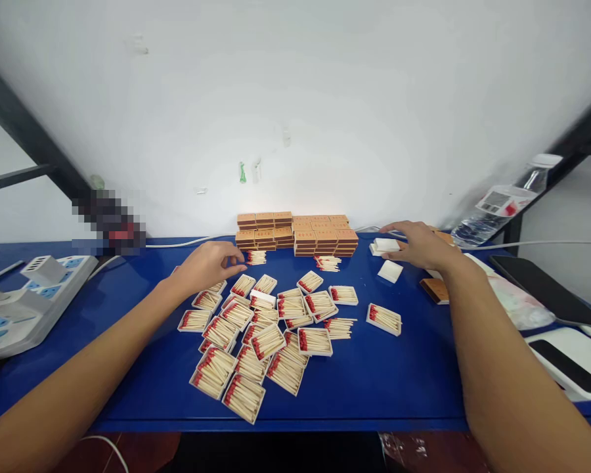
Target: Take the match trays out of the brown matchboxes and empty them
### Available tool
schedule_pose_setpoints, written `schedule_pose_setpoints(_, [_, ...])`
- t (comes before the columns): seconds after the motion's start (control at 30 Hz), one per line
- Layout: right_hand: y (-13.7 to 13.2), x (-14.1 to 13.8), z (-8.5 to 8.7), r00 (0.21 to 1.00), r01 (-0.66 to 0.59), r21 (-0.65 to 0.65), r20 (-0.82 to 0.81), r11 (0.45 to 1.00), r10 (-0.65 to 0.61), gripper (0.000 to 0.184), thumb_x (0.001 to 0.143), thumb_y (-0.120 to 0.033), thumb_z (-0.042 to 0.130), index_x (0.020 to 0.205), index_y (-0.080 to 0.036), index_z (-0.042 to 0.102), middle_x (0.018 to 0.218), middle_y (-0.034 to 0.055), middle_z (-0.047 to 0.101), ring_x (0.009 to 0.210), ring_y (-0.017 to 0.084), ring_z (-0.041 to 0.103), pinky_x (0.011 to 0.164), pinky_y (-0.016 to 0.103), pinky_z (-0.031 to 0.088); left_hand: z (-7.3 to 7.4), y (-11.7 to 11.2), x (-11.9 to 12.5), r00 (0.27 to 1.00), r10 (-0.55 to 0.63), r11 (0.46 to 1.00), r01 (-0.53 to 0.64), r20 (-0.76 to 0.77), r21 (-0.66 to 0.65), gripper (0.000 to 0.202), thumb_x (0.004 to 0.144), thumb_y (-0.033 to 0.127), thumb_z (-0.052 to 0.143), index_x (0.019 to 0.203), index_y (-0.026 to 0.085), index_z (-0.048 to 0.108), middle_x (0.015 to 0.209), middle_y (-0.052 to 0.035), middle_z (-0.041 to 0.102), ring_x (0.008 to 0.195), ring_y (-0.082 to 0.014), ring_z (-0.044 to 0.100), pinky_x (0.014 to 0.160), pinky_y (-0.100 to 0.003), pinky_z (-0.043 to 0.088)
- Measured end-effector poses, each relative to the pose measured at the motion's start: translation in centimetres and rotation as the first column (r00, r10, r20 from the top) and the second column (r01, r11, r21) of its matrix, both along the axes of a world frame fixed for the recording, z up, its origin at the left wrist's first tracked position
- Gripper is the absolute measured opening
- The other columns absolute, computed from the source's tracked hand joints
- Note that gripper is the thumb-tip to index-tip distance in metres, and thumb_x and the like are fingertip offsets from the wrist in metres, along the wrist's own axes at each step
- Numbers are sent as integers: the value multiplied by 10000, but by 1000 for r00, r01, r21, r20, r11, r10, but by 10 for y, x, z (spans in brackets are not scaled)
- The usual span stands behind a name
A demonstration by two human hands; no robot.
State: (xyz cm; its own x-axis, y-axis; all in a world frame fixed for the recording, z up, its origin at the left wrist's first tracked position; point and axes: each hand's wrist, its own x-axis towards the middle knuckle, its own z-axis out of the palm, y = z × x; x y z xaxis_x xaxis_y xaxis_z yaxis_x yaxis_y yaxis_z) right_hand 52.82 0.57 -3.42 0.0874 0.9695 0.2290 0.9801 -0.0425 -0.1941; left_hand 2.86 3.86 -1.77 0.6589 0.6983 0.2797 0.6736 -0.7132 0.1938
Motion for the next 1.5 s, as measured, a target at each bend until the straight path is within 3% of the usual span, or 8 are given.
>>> schedule_pose_setpoints(0.07, [5,3,-3,999,-35,-114,-6,993,35,580,784,-418,770,1324,-209,744,1314,161,769,1185,362,682,956,417,518,-3,1,1,1000,8,1000,-8,10,-4,133,928,315,729,934,190,775,874,-47,764,762,-182,670,687,-297,435])
schedule_pose_setpoints(0.23, [9,9,-8,999,-11,-171,-40,985,4,505,785,-429,756,1234,-198,754,1215,170,798,1122,368,703,908,437,519,-1,-1,1,1000,10,1000,-10,-1,16,144,956,310,714,979,184,780,903,-52,776,769,-183,677,694,-301,441])
schedule_pose_setpoints(0.4, [5,-12,26,992,65,30,-109,997,-61,494,784,-438,773,1208,-187,746,1239,175,778,971,326,708,841,436,518,8,-11,-4,999,17,994,-14,-33,106,168,993,315,680,1007,179,777,954,-67,782,783,-193,686,691,-313,454])
schedule_pose_setpoints(0.57, [42,-89,57,946,-239,180,-179,954,270,524,781,-529,793,1200,-216,763,1195,142,773,959,297,703,818,414,549,4,-21,1,994,-14,985,31,-104,168,209,1042,322,634,1045,166,773,1009,-89,781,883,-227,719,694,-320,472])
schedule_pose_setpoints(0.73, [91,-140,50,913,-392,137,-64,910,403,425,754,-478,806,1095,-226,793,1132,118,782,987,333,714,855,455,557,-2,-20,3,974,-9,979,54,-226,196,220,1062,295,609,1020,147,766,960,-97,764,860,-236,723,693,-337,483])
schedule_pose_setpoints(1.03, [96,-92,36,931,-350,117,-62,929,359,478,761,-515,780,1155,-246,795,1136,119,783,1005,340,717,866,482,578,-1,-19,2,946,40,972,38,-322,233,234,1075,297,608,985,137,752,938,-95,758,882,-250,734,718,-355,499])
schedule_pose_setpoints(1.2, [97,-102,26,914,-347,167,-160,923,372,427,774,-502,766,1089,-217,808,1123,125,768,990,312,715,847,448,591,-2,-19,2,949,40,966,42,-312,253,238,1076,309,605,980,144,747,936,-84,762,878,-241,732,704,-341,477])
schedule_pose_setpoints(1.5, [97,-129,22,932,-363,256,110,896,346,211,871,-405,698,937,-228,793,1000,122,747,982,328,662,845,458,510,-1,-20,3,941,44,968,43,-336,247,266,1086,313,587,979,138,756,916,-88,756,872,-246,732,706,-358,485])
